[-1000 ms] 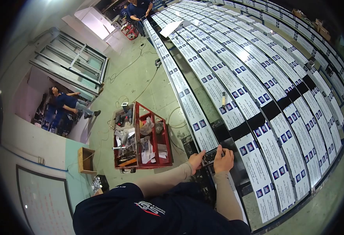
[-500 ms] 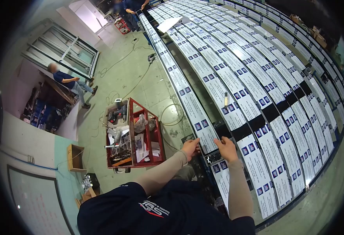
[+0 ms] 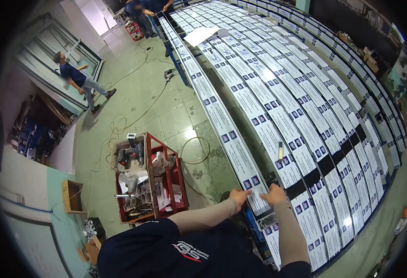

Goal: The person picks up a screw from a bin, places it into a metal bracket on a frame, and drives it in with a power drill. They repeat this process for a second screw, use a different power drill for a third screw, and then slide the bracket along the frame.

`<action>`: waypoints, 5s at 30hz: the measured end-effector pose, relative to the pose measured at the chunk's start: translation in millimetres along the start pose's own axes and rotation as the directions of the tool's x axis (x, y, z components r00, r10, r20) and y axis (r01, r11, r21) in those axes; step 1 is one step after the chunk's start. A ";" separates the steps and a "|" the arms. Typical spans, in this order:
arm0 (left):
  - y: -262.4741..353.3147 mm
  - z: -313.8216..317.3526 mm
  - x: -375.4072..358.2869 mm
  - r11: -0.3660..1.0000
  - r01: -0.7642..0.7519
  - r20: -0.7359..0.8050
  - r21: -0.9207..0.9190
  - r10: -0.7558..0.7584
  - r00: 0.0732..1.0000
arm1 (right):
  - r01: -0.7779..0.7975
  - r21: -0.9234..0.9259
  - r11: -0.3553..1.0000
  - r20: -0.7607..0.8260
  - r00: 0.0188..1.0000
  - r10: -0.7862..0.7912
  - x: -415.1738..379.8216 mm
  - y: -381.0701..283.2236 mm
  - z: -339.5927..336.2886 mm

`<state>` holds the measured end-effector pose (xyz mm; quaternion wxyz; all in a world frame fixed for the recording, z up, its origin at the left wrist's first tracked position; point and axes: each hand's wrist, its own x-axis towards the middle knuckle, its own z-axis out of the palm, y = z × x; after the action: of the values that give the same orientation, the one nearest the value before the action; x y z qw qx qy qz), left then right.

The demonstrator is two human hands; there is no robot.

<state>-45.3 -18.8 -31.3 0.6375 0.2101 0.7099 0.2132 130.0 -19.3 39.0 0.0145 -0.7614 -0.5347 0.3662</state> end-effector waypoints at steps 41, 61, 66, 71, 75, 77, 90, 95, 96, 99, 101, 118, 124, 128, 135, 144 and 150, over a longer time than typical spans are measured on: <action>13.0 7.7 -17.5 0.970 -0.063 -0.173 0.234 0.105 0.979 | 0.102 0.005 0.995 0.083 0.991 -0.102 7.3 3.6 -10.4; 11.9 9.4 -39.5 0.918 -0.013 -0.115 0.397 0.064 0.991 | 0.005 0.046 0.999 0.168 0.986 -0.013 -8.7 4.4 -21.0; -2.1 14.3 -26.5 0.963 -0.107 -0.089 0.247 0.133 0.987 | 0.029 0.084 0.996 0.184 0.982 -0.044 -4.1 11.2 -13.1; 0.6 15.9 -27.3 0.964 -0.092 -0.067 0.251 0.112 0.991 | 0.073 0.116 0.991 0.141 0.986 -0.089 -4.1 15.0 -4.4; -8.7 15.6 -20.3 0.965 -0.087 -0.080 0.246 0.109 0.991 | 0.078 0.161 0.984 0.112 0.989 -0.096 -6.4 17.5 -0.7; -23.0 16.9 -3.1 0.942 -0.122 -0.092 0.314 0.158 0.983 | 0.073 0.182 0.981 0.117 0.989 -0.095 -7.5 13.5 -4.5; 29.7 -13.1 -73.4 0.929 -0.192 0.087 0.315 0.174 0.981 | 0.237 0.077 0.969 0.247 0.937 -0.249 -16.0 1.6 -49.1; 53.0 -20.7 -93.9 0.940 -0.342 0.302 0.014 0.322 0.897 | 0.225 0.242 0.944 0.224 0.934 -0.280 -43.7 -9.2 -85.8; 52.2 -22.9 -97.2 0.931 -0.364 0.302 0.033 0.337 0.891 | 0.220 0.240 0.946 0.223 0.936 -0.274 -51.7 -13.1 -92.2; 66.4 -22.9 -107.5 0.942 -0.334 0.375 0.022 0.302 0.877 | 0.228 0.238 0.944 0.114 0.959 -0.260 -67.7 -19.0 -104.2; 72.8 -20.7 -111.2 0.953 -0.303 0.405 0.008 0.274 0.872 | 0.044 0.545 0.837 0.151 0.977 -0.150 -74.3 -15.1 -106.1; 112.4 131.3 -34.8 0.919 -0.393 0.522 0.028 0.322 0.790 | 0.167 0.212 0.963 -0.338 0.937 -0.088 16.0 104.5 -129.3; 102.5 157.4 1.4 0.812 -0.517 0.555 0.271 0.307 0.773 | 0.076 0.217 0.973 -0.322 0.947 -0.003 48.4 147.9 -101.0; 109.1 157.3 -10.3 0.849 -0.425 0.560 0.314 0.196 0.805 | 0.076 0.047 0.996 -0.420 0.906 -0.050 36.7 137.5 -107.4; 116.3 139.0 -26.1 0.829 -0.441 0.582 0.345 0.180 0.793 | -0.153 0.082 0.985 -0.401 0.899 0.173 15.3 124.5 -117.2; 74.9 -5.9 -3.3 0.916 -0.335 0.450 0.222 0.209 0.868 | 0.030 0.326 0.945 -0.595 0.783 0.181 4.8 170.6 -81.6; 43.3 -52.4 0.4 0.975 -0.162 0.382 0.154 0.092 0.919 | 0.202 0.685 0.700 -0.538 0.788 0.299 3.8 187.6 -77.2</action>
<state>-96.4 15.2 -1.9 0.7235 0.3501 0.5772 0.1445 325.6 -68.0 15.8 0.4698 -0.7854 -0.2938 0.2758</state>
